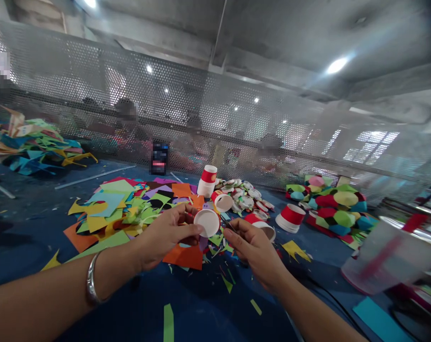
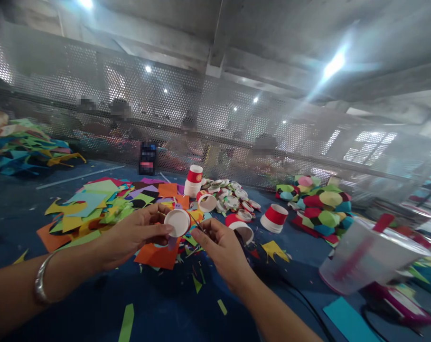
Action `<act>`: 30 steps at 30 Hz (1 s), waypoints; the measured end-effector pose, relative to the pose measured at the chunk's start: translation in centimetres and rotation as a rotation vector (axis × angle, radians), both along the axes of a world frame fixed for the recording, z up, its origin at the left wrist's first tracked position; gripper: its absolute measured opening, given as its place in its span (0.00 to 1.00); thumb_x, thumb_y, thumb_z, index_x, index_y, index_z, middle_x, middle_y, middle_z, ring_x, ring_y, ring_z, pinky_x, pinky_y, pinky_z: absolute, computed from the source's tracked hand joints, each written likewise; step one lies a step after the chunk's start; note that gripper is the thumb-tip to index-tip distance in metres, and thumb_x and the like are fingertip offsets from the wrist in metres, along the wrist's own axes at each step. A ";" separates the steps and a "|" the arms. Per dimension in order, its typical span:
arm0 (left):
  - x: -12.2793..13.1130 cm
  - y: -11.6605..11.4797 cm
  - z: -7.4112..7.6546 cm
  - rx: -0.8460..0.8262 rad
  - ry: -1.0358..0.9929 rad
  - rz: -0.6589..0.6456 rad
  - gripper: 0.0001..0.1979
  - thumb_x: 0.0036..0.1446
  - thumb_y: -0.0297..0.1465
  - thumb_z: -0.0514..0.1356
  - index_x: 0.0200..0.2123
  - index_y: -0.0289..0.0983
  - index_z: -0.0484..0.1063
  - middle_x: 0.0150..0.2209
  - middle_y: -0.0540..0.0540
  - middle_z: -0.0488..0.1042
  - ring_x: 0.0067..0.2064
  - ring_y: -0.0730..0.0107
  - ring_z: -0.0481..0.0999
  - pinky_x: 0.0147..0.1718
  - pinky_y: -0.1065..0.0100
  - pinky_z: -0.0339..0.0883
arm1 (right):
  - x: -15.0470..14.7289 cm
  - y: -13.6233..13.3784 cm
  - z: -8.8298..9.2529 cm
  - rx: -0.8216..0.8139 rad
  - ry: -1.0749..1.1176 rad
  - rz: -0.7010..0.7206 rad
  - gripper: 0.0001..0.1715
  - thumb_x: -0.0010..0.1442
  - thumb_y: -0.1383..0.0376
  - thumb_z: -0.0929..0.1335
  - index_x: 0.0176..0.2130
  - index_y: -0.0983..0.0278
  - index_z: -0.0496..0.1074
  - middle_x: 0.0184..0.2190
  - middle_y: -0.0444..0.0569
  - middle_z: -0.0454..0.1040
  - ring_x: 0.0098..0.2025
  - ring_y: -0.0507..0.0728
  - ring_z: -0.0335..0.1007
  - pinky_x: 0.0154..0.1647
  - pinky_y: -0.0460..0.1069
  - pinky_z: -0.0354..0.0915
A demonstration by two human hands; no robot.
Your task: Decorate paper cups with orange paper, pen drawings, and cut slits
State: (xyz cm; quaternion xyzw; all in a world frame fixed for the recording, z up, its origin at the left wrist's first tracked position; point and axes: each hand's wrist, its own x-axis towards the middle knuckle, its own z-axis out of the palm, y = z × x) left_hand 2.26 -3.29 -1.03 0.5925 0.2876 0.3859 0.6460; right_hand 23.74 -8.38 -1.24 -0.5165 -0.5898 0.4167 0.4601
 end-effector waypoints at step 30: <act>0.4 0.0 0.3 -0.019 0.020 0.043 0.19 0.52 0.37 0.66 0.45 0.36 0.69 0.41 0.42 0.76 0.36 0.69 0.74 0.31 0.69 0.64 | -0.4 -0.5 0.2 -0.012 -0.058 0.023 0.17 0.59 0.51 0.70 0.37 0.62 0.69 0.25 0.39 0.60 0.21 0.48 0.44 0.20 0.46 0.42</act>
